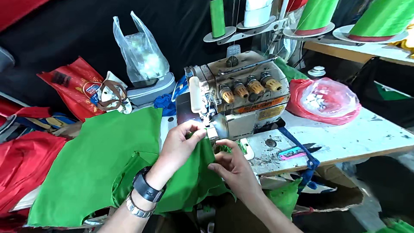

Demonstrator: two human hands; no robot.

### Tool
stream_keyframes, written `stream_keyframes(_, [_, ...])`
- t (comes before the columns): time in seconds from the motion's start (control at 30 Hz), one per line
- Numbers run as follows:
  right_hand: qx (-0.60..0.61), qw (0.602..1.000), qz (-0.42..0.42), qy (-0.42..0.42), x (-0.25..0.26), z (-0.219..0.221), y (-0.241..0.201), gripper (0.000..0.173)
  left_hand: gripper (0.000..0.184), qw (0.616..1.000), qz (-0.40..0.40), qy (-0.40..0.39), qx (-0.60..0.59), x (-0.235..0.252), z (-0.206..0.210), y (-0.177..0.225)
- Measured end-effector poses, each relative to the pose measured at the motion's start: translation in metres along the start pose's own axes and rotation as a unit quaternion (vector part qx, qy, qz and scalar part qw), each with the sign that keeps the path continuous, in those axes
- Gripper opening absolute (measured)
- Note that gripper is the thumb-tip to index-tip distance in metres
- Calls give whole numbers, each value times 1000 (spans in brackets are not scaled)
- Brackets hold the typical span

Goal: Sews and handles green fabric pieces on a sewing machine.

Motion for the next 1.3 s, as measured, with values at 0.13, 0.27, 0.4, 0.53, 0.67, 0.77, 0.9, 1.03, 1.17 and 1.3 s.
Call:
stream_keyframes(0.13, [7,998,-40,41,-1,-1,14,42,6,988,74,53,126,12,18,-9])
stream_keyframes(0.27, [-23,995,-92,-11,-2,-5,28,19,13,972,89,126,175,14,34,-25])
stream_keyframes(0.4, [-9,992,-112,-52,-2,-7,27,17,19,947,112,153,259,11,35,-20])
stream_keyframes(0.53, [25,993,-112,-37,-2,-8,24,14,21,940,128,110,297,9,38,-17])
stream_keyframes(0.67, [68,995,-68,-38,-8,-7,16,22,23,933,135,99,320,3,42,-17])
stream_keyframes(0.77, [83,995,-29,-38,-19,-7,9,27,26,936,152,96,302,-9,51,-18])
stream_keyframes(0.9, [81,996,-20,-36,-19,-9,6,22,33,932,169,125,295,-17,58,-24])
stream_keyframes(1.03, [58,998,-32,-17,-1,-13,-3,16,32,947,119,127,269,-3,50,-21])
stream_keyframes(1.17, [66,998,-15,-11,6,-14,-11,16,30,951,119,122,259,4,49,-21])
stream_keyframes(1.3, [71,996,-47,-4,7,-11,-2,19,31,954,139,115,241,5,48,-27])
Point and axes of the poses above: each hand's wrist, its own x-axis towards the middle knuckle, its own z-axis out of the palm, y = z × x, the point moved 1 cm from there along x, towards the middle knuckle, and after that the axes turned 4 degrees about z, right-handed, at the moved point
